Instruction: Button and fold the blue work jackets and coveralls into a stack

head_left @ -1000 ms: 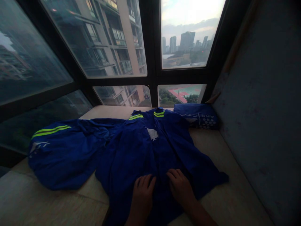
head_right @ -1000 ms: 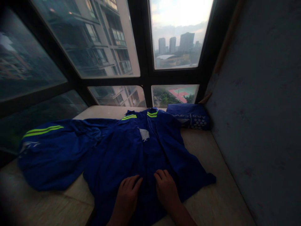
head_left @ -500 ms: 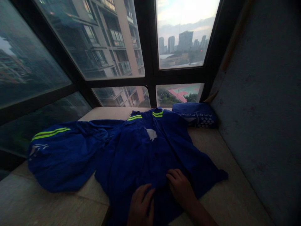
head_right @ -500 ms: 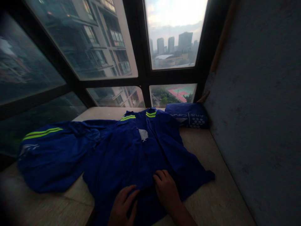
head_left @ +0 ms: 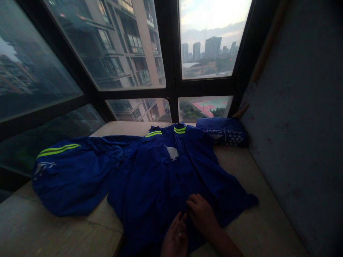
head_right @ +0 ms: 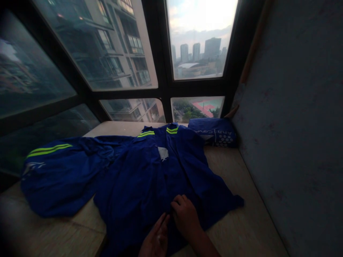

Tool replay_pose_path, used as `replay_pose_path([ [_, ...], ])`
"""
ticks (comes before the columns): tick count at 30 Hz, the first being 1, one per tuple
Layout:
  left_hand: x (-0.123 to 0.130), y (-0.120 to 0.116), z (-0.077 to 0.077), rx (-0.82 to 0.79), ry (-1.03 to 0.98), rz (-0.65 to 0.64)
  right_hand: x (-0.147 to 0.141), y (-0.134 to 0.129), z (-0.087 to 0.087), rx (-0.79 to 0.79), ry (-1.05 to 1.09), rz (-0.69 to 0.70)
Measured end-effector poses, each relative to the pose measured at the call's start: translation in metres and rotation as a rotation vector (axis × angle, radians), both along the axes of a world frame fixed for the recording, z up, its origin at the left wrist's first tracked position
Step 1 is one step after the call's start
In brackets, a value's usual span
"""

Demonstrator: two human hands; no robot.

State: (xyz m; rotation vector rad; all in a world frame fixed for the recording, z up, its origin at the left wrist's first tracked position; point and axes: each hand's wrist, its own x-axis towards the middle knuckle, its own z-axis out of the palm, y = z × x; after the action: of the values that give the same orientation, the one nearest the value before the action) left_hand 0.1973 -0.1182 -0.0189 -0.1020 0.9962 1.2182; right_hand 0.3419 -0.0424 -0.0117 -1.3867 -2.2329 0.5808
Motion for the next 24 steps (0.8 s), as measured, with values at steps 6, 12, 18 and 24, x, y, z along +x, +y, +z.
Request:
replay_pose_path([
  [6, 0.009, 0.014, 0.001, 0.035, -0.197, 0.034, 0.005, 0.011, -0.013, -0.189, 0.457, -0.245],
  [12, 0.026, 0.017, 0.002, 0.012, -0.222, 0.072, 0.017, 0.018, -0.017, -0.332, 0.747, -0.511],
  [18, 0.040, 0.016, 0.001, -0.045, -0.164, 0.227, 0.021, 0.017, -0.013, -0.371, 0.832, -0.533],
  [24, 0.031, 0.017, 0.007, -0.057, -0.209, 0.188, 0.022, 0.017, -0.018, -0.388, 0.796, -0.516],
])
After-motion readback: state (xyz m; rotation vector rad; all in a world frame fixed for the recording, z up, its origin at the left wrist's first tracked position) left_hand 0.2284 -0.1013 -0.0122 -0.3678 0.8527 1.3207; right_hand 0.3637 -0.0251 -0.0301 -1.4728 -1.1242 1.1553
